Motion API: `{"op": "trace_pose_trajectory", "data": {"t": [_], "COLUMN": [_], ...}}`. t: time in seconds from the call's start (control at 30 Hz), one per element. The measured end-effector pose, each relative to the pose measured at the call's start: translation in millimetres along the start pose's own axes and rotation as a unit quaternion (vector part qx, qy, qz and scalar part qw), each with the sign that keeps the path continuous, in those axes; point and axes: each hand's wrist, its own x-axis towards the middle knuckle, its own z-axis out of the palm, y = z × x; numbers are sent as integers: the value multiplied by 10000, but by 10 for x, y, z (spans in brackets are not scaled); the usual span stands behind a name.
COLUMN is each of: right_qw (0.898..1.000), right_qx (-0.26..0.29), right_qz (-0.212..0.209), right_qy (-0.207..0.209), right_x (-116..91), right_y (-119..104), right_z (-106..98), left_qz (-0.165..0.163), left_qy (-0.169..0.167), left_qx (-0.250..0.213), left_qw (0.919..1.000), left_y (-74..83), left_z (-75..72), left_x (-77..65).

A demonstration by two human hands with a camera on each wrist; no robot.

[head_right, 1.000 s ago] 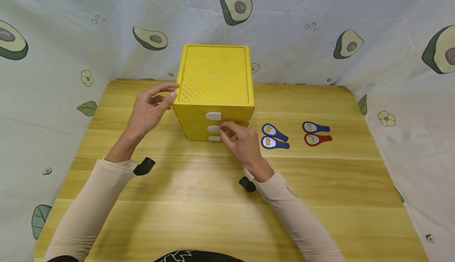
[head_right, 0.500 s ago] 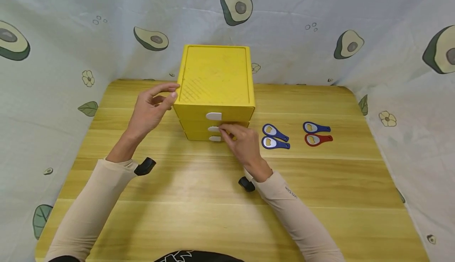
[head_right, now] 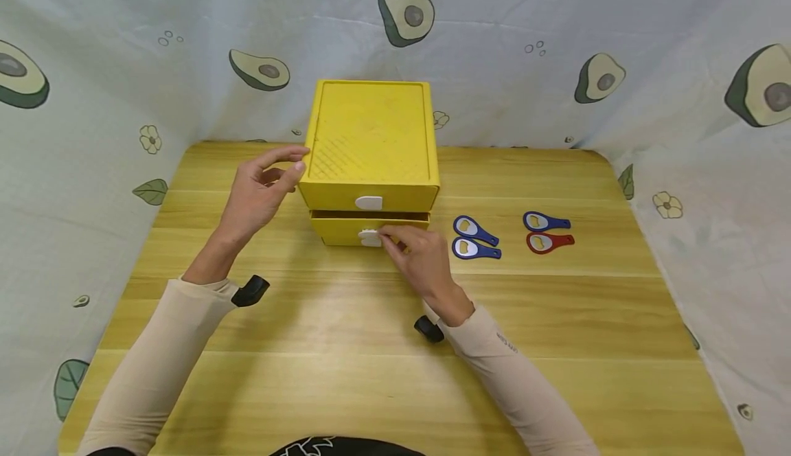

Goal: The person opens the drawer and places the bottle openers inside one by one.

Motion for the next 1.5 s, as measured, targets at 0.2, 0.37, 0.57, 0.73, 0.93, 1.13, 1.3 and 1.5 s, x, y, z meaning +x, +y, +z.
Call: {"op": "trace_pose_trajectory", "data": {"t": [0.2,0.37,0.57,0.73,0.93,1.13,1.3,1.5], "right_qw": [9999,9993,9977,9966,9945,9925,9899,9884], "right_qx": [-57,-189,-397,-441,-487,-600,-677,-625], "right_qz": [-114,-245,-365,-450,-610,-670,-705,-715], "right_qy": [-60,-219,-407,-531,-702,-833,-1026,-1186], "right_x": [-72,-130,-188,-231,-280,-325,-368,-432], "right_y": [-63,-131,-222,-299,-388,-460,-541,-639], "right_z": [-33,-85,-152,-204,-252,-290,-332,-374], "left_qz": [1,-38,-68,-96,-123,-128,-129,-119], "left_qy": [-20,-3,12,12,82,108,99,64], "left_qx": [-43,-40,-65,-51,-54,-81,-77,-111], "left_qw": [10000,10000,10000,9999,9999,9998,9998,9998], "left_y": [-2,-2,-6,-6,-2,7,17,10], "left_z": [6,8,7,8,16,18,16,14], "left_x": [-5,-8,-16,-25,-20,-16,-13,-15]}}
